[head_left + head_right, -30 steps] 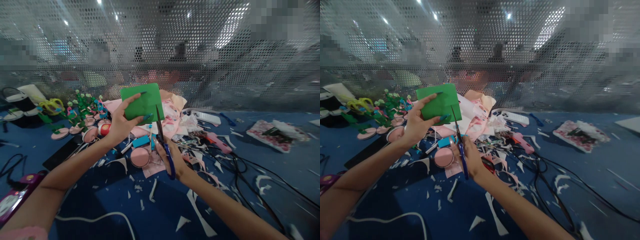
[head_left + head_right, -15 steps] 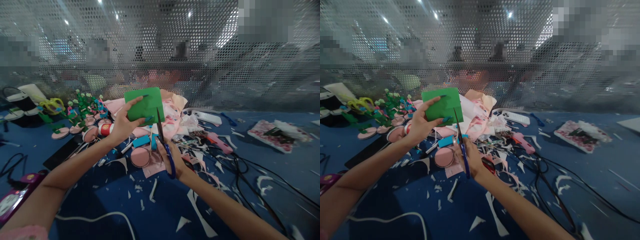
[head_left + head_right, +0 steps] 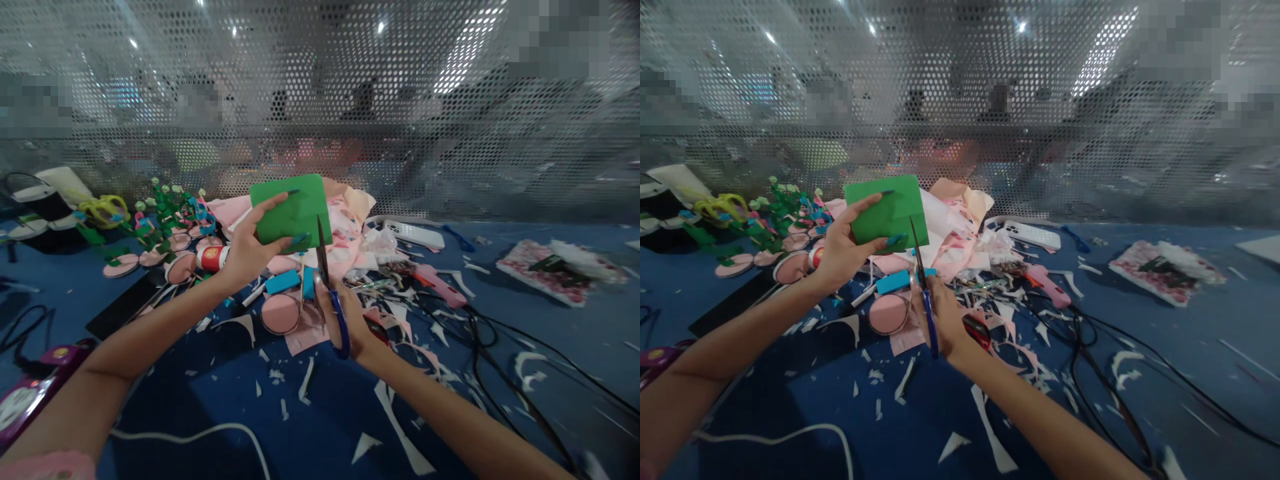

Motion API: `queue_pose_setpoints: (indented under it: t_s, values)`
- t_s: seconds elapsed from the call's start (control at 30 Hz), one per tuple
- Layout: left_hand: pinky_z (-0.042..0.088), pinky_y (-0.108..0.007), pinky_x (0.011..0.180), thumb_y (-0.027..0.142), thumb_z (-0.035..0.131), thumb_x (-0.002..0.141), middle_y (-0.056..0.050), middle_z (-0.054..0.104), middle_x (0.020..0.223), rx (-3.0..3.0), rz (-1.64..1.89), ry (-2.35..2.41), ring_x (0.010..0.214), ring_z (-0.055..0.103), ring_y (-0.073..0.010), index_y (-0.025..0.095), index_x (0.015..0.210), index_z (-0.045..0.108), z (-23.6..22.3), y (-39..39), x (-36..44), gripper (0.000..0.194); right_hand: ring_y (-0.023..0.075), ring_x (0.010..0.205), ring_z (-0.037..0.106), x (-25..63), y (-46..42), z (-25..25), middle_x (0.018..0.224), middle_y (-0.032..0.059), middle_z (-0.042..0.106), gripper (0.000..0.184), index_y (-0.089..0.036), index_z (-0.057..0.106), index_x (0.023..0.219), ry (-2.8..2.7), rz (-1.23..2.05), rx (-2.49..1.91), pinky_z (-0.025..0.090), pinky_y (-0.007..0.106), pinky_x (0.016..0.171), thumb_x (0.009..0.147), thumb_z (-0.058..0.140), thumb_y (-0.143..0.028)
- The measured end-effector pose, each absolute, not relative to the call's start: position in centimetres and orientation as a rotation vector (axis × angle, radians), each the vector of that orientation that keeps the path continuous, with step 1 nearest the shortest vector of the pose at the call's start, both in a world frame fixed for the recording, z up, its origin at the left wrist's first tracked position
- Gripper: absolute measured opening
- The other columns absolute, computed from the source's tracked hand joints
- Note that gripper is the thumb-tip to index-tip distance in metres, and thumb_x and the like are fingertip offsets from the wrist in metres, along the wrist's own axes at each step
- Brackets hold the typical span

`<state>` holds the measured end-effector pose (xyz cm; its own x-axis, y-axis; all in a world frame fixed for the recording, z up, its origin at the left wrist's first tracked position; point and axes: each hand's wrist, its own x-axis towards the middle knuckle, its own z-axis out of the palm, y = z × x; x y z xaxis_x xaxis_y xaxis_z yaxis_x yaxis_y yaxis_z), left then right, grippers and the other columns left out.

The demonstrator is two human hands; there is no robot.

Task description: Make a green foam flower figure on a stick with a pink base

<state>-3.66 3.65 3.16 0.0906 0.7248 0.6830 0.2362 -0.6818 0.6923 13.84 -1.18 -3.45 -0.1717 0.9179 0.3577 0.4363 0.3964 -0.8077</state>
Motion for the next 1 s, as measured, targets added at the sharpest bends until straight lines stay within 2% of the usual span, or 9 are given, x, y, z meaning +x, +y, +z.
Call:
queue_pose_setpoints:
  t_s: [0.5, 0.7, 1.0]
  values:
    - [0.05, -0.036, 0.093, 0.022, 0.071, 0.068, -0.008, 0.052, 0.131, 1.951, 1.602, 0.965, 0.115, 0.053, -0.0225, 0.021, 0.124, 0.05, 3.15, 3.6, -3.68, 0.06, 0.0182, 0.065, 0.054, 13.94, -1.23, -3.4, 0.077, 0.0075, 0.062, 0.031, -0.019, 0.052, 0.082, -1.811, 0.616, -1.137, 0.042, 0.032, 0.062, 0.089, 0.034, -0.043]
    - [0.048, -0.037, 0.095, 0.019, 0.071, 0.068, -0.009, 0.052, 0.13, 1.986, 1.603, 0.933, 0.117, 0.051, -0.023, 0.019, 0.124, 0.049, 3.19, 3.61, -3.71, 0.06, 0.0163, 0.059, 0.05, 13.97, -1.15, -3.52, 0.072, 0.0058, 0.059, 0.031, -0.019, 0.051, 0.079, -1.792, 0.635, -1.134, 0.039, 0.03, 0.057, 0.088, 0.035, -0.043]
    - [0.047, -0.039, 0.096, 0.025, 0.07, 0.071, -0.009, 0.051, 0.131, 2.028, 1.591, 0.954, 0.118, 0.051, -0.0234, 0.021, 0.127, 0.047, 2.98, 3.64, -3.79, 0.061, 0.0153, 0.054, 0.047, 13.79, -1.33, -3.36, 0.057, 0.0004, 0.049, 0.032, -0.02, 0.05, 0.075, -1.778, 0.632, -1.142, 0.037, 0.028, 0.051, 0.088, 0.035, -0.044]
